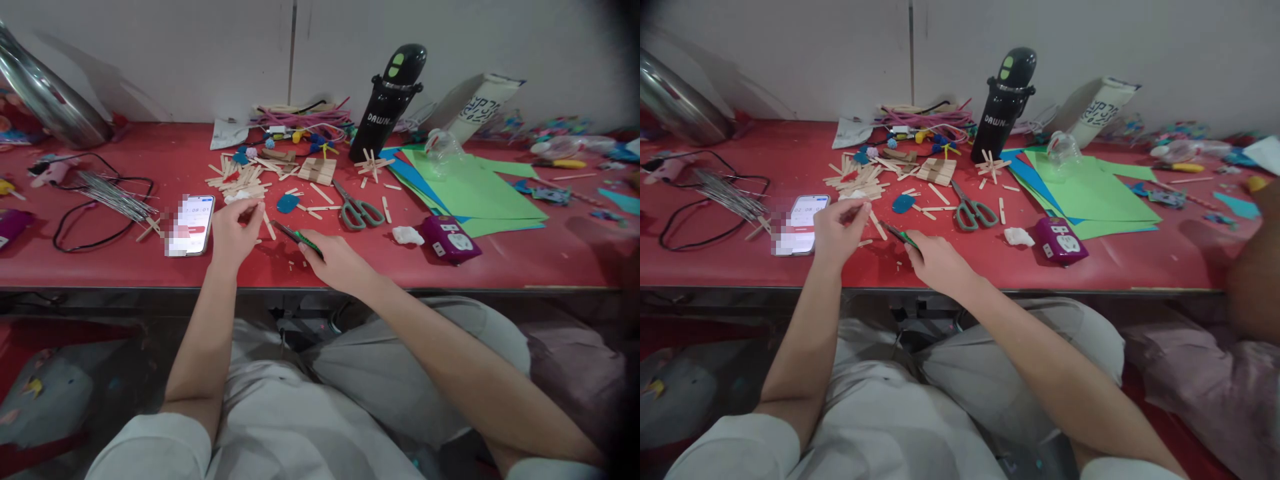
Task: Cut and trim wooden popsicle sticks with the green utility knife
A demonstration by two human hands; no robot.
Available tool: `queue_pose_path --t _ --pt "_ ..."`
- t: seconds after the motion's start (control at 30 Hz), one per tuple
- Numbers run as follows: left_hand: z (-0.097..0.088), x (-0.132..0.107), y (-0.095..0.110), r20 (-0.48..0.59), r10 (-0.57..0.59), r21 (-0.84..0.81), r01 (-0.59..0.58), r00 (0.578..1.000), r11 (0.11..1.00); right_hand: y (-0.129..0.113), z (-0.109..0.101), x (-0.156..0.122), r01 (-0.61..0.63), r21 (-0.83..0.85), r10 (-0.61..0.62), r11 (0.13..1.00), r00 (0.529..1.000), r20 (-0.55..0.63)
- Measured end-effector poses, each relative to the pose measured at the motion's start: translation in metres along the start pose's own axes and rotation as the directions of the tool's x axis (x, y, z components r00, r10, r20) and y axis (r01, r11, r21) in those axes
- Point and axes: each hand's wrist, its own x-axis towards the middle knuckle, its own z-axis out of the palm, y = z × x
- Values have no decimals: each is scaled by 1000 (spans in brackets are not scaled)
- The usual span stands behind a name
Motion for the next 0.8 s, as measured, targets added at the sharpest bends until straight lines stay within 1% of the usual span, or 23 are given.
queue_pose_path --t 0.1,0.2,0.33,0.43,0.6,0.8 --pt "0 0 0 3 -5 -1 5 1000 1000 1 1 0 -6 -25 6 1000 1000 -1" --pt "0 0 1 17 -19 7 19 1000 1000 2 4 1 17 -74 -17 997 1000 -7" --pt "-1 0 2 27 -3 16 3 1000 1000 -1 4 1 44 -149 -38 988 998 42" --pt "-2 0 3 55 12 2 -13 998 1000 -5 -2 1 53 -124 -45 991 997 68" --pt "-2 1 6 85 42 -12 -41 996 999 -11 -8 2 27 -115 -17 993 996 84" --pt "1 1 8 62 67 7 -67 996 998 -13 -9 3 0 -129 12 992 995 97"
